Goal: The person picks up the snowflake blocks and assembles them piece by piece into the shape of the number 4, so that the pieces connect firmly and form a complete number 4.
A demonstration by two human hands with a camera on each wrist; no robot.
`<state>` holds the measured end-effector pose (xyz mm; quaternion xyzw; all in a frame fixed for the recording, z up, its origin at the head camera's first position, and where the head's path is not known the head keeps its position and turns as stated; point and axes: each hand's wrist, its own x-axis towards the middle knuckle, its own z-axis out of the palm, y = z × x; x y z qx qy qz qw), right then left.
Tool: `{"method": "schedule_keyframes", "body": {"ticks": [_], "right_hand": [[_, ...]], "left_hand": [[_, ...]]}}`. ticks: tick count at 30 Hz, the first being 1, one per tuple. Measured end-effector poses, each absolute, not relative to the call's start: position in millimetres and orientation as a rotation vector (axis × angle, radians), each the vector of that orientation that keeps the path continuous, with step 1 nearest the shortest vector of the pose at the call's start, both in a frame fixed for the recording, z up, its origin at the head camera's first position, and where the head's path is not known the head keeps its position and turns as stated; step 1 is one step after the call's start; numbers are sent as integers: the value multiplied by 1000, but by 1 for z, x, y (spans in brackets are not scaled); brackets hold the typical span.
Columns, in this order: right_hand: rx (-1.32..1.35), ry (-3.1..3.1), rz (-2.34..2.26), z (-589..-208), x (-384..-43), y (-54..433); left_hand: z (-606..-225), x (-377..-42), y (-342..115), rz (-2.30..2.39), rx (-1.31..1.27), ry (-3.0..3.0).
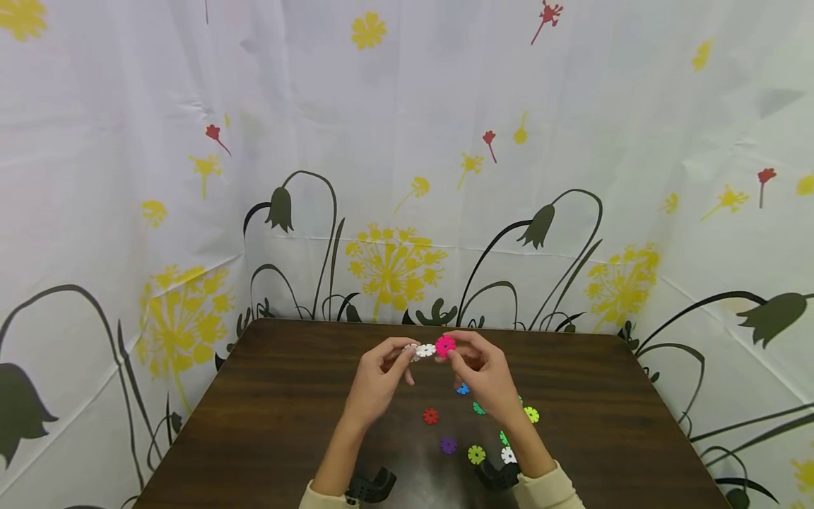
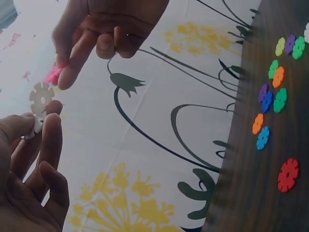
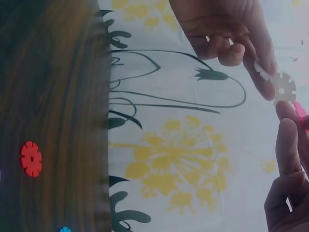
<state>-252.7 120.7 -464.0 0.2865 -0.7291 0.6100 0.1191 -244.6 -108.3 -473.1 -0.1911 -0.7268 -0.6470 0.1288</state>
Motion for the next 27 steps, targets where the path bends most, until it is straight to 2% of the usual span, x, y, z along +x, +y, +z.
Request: {"method": "schedule_keyframes", "body": {"ticks": [17,27], "right_hand": [[704,-2115,1752,-466,-247,115],[645,-2147,1766,-458,-239,113]], "left_hand": [[-470,-241,-96,-2014,-539,-2055],[-464,-240,-99,-2009,-639,-2079]]}}
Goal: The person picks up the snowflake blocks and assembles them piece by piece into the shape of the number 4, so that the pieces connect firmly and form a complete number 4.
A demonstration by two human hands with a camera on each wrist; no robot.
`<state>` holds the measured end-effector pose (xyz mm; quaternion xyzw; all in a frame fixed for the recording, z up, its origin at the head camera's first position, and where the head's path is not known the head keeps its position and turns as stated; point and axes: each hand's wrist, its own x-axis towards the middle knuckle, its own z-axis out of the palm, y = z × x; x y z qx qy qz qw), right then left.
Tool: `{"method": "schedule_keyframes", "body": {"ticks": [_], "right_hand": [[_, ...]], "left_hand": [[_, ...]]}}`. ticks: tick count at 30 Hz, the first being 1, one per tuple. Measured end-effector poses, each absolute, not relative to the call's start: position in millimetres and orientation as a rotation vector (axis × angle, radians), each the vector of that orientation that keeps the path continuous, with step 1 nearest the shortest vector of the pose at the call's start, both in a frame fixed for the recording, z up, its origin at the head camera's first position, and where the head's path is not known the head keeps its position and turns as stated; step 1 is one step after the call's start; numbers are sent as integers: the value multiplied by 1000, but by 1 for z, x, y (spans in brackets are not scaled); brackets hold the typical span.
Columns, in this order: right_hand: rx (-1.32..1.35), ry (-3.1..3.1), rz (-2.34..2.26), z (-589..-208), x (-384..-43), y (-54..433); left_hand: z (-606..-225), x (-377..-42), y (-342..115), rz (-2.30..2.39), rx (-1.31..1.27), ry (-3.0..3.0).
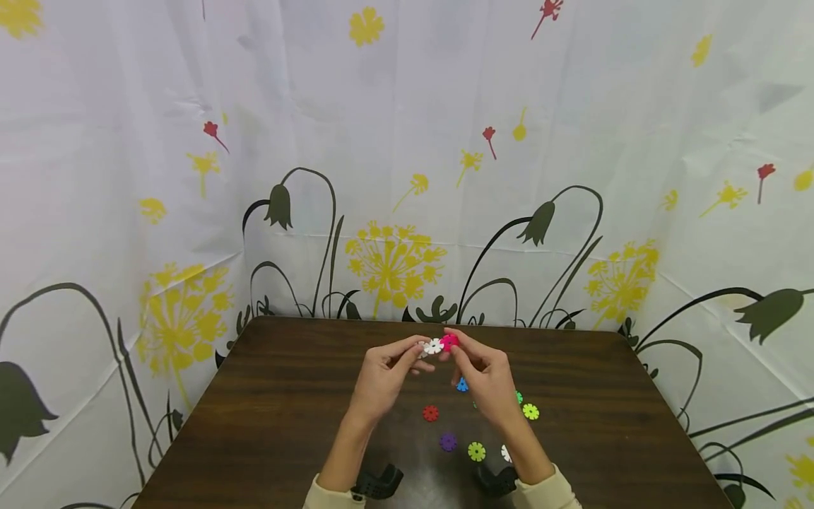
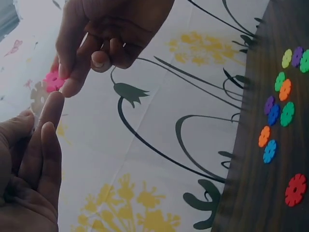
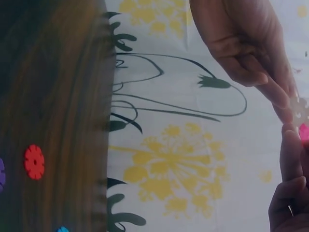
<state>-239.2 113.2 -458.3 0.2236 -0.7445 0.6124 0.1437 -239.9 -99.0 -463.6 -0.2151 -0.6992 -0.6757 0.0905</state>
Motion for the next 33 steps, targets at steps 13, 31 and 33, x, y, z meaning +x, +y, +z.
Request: {"method": "schedule_keyframes", "body": {"ticks": [13,31,33], "right_hand": [[745,-2286,1668,-458,-244,116],[636,-3164,866,-564,-263,100],[635,-3149,841,-566,-263,97]], "left_hand": [[-465,-246,-109,-1977,-717,-2123],[-504,-243,-123,-2703,-338,-1722],[-504,-242,-122,-2674,-399,-1748]]}}
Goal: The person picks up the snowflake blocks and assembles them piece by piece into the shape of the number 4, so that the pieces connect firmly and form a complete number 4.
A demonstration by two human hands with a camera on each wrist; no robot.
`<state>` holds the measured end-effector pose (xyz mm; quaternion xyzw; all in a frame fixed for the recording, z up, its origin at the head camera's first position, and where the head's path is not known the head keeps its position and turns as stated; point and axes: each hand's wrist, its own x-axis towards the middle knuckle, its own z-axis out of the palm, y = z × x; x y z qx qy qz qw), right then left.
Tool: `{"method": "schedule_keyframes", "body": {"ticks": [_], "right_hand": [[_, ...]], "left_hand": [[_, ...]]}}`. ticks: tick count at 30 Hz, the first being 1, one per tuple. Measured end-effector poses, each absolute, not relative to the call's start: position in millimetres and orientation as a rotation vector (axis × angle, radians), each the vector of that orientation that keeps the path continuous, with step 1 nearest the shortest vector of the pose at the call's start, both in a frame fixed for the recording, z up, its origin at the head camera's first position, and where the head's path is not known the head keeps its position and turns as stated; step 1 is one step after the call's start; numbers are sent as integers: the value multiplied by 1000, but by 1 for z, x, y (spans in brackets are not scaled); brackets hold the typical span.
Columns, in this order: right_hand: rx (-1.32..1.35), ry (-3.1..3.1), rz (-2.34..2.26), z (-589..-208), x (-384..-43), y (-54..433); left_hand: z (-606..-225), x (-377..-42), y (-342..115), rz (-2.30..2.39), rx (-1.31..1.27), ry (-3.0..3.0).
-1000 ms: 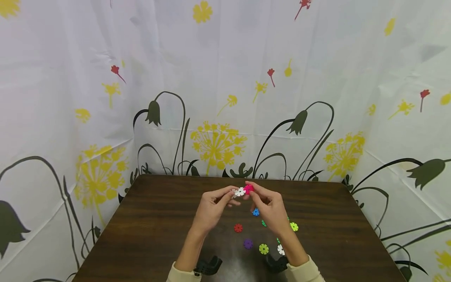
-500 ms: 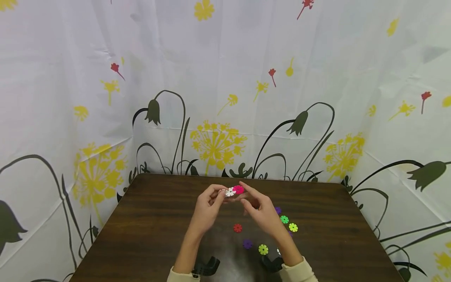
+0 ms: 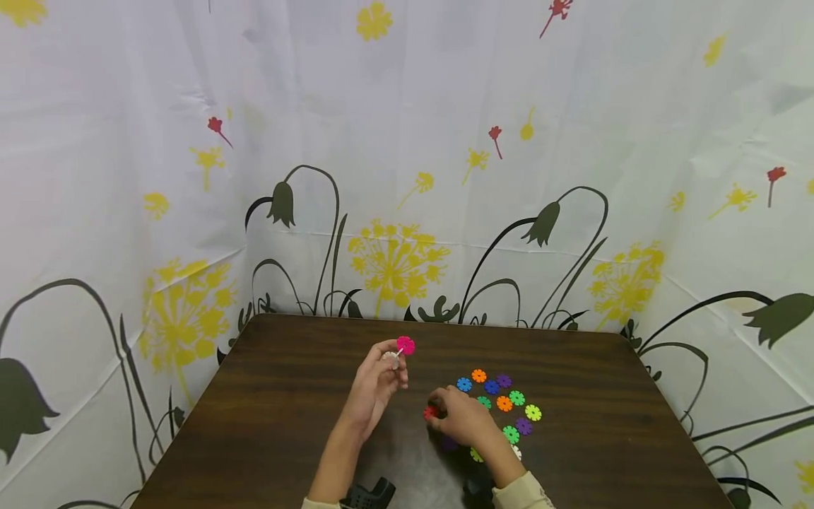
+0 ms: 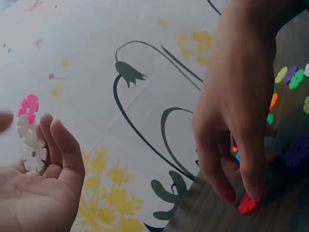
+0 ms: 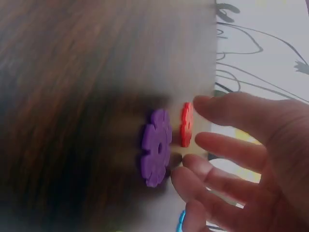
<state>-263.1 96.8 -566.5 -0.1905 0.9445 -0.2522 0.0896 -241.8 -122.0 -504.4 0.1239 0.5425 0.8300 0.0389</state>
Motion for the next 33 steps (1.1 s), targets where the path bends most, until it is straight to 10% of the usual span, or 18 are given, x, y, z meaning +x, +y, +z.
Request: {"method": "schedule_keyframes", "body": {"ticks": [33], "right_hand": [[-432,2665,-1028,-581,-270,100]], "left_hand": [[-507,-241,-114,2470,209,2290]]}}
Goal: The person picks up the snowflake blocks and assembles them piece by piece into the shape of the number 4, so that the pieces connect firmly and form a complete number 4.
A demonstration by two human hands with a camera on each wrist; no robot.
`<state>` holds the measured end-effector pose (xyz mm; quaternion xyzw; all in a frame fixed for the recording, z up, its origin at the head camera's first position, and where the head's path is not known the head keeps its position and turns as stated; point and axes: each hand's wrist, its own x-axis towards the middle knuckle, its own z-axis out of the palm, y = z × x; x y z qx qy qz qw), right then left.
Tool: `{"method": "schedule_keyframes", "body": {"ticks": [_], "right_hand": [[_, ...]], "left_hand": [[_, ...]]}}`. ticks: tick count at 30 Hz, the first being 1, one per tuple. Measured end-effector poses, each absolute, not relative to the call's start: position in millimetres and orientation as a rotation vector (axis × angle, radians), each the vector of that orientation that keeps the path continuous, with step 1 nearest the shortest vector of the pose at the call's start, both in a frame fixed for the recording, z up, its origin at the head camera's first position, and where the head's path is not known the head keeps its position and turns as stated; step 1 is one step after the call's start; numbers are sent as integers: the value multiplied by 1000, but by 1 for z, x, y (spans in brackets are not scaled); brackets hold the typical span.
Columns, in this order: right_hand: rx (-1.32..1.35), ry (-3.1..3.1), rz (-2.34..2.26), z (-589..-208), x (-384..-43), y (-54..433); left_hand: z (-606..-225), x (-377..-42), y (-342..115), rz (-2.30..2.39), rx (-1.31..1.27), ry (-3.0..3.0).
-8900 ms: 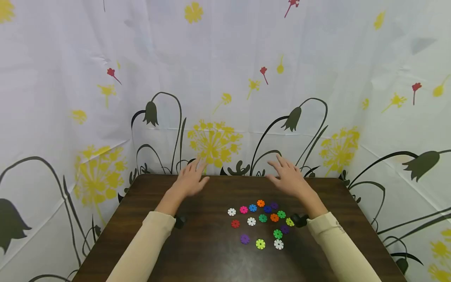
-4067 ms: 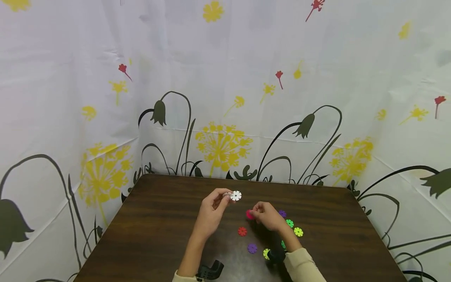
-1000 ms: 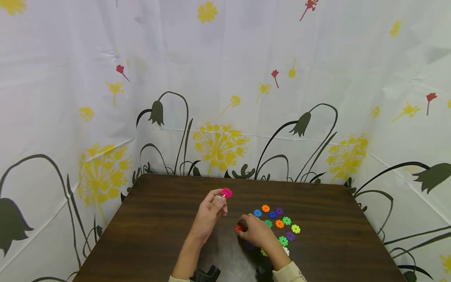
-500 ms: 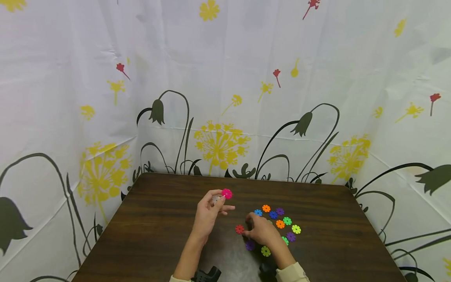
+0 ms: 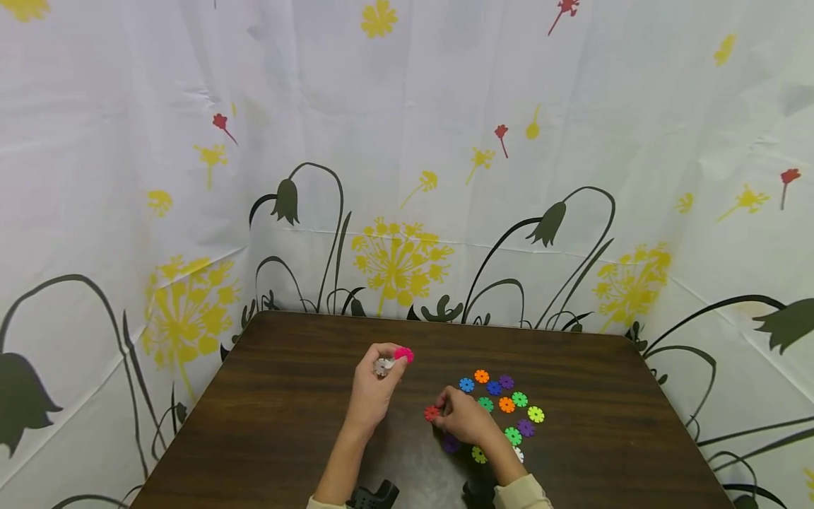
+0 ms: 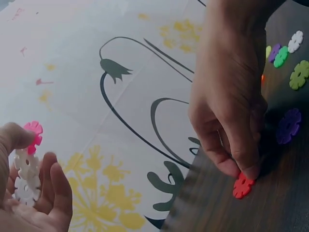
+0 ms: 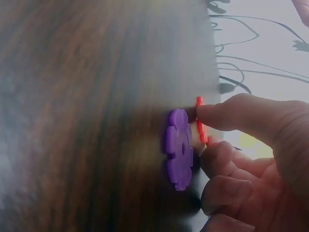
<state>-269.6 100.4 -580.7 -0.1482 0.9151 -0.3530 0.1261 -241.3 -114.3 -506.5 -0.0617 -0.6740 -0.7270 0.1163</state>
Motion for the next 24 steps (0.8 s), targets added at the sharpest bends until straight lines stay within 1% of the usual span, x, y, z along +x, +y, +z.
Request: {"method": "schedule_keyframes", "body": {"ticks": [6,13,20,24], "right_hand": [[-519,2626,-1057,-582,-274,100],[-470,2557,-1142,-581,-276,103],[-486,2457,-1318,-582,-276,109],[-492,2422,-1403,-575,-273,111]], "left_hand": [[-507,-240,-112,-2086,-252,-2040],[-506,-240,-110,-2029,-319,-2080],[-507,-238,-111,-1969,-289,-2125],[-509,-236,-112,-1957,-300,-2145]]}}
